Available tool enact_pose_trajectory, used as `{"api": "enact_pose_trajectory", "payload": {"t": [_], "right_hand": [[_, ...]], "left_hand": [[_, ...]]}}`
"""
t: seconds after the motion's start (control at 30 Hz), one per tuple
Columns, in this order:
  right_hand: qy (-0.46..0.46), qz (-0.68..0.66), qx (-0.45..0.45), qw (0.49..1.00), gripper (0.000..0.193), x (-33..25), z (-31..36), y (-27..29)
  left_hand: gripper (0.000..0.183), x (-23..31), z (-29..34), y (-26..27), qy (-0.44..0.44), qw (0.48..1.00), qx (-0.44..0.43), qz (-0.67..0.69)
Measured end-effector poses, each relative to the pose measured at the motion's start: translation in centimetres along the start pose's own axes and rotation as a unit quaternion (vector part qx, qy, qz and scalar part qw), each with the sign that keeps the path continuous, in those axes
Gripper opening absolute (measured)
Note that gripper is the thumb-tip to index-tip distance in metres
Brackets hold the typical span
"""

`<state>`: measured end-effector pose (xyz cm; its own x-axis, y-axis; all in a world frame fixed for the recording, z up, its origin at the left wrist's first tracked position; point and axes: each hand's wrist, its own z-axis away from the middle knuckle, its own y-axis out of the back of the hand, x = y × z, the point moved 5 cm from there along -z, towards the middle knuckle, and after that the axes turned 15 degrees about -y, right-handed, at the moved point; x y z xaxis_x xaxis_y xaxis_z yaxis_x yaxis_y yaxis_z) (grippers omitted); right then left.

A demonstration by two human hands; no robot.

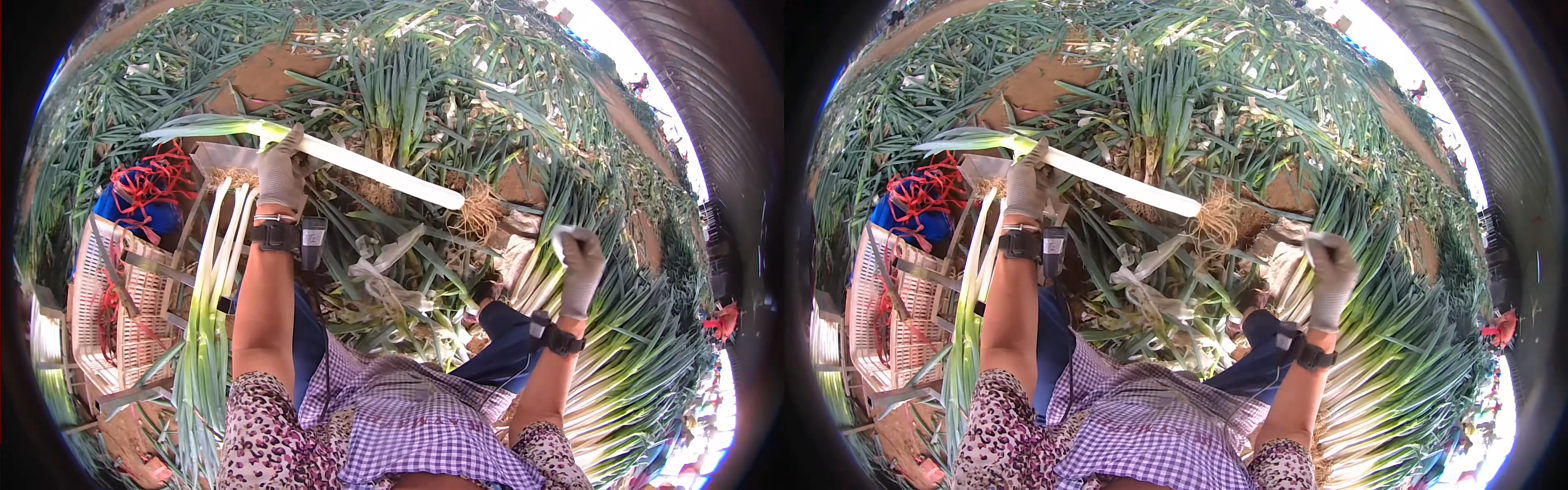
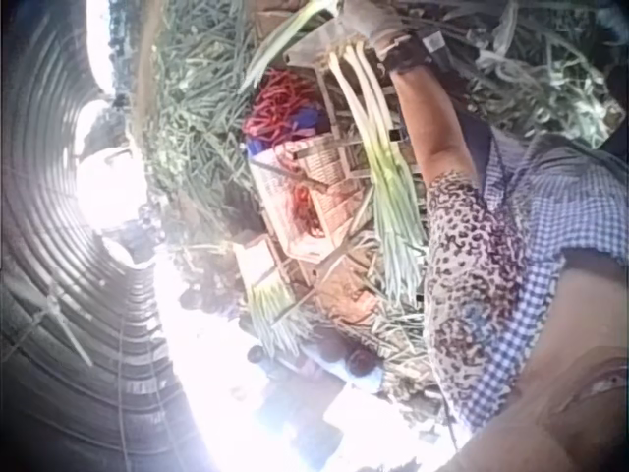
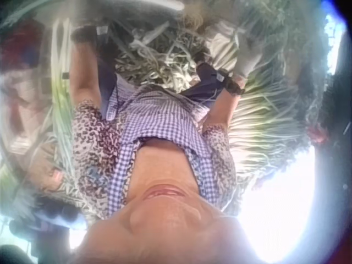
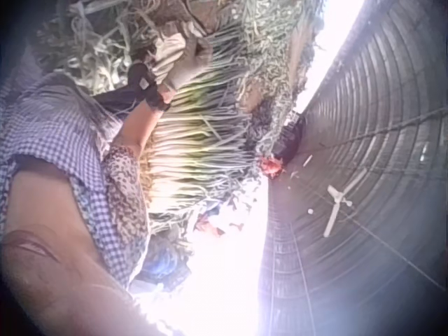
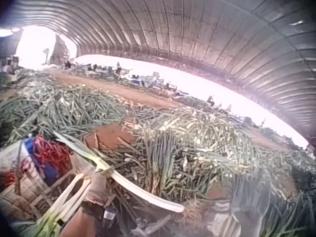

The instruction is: The person sits on the ground in a covered processing area and repeatedly trims the roots and outer layers of long green vegetables. They handle each vegetable by hand, removing unwanted parts and placing the trimmed pieces aside.

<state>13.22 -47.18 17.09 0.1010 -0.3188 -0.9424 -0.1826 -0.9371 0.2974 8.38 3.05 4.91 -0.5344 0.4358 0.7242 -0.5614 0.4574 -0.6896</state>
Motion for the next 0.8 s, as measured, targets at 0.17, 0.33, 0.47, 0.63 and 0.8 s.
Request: {"api": "enact_pose_trajectory", "payload": {"t": [0.17, 0.33, 0.47, 0.63, 0.8], "right_hand": [[0.31, 0.233, -0.122, 0.914, 0.047, -7.3, 6.3, -12.4], [0.233, 0.222, -0.18, 0.93, 0.037, -4.1, 5.3, -15.3], [0.101, 0.148, -0.244, 0.953, 0.026, -2.6, 5.5, -14.9], [-0.024, 0.095, -0.291, 0.952, 0.023, -2.0, 5.2, -14.1], [0.164, 0.288, -0.222, 0.917, 0.024, -3.5, 5.8, -13.8]], "left_hand": [[0.015, -0.3, 1.5, -0.9, -0.028, 0.998, 0.011, -0.054], [0.018, -1.0, 2.3, -2.7, -0.019, 0.996, -0.025, -0.087], [0.015, -1.1, 2.6, -3.1, 0.062, 0.995, -0.063, -0.034], [0.017, -3.7, 2.3, -3.5, 0.1, 0.994, -0.052, -0.001], [0.015, -4.6, 2.7, -3.3, 0.095, 0.992, -0.071, -0.049]]}}
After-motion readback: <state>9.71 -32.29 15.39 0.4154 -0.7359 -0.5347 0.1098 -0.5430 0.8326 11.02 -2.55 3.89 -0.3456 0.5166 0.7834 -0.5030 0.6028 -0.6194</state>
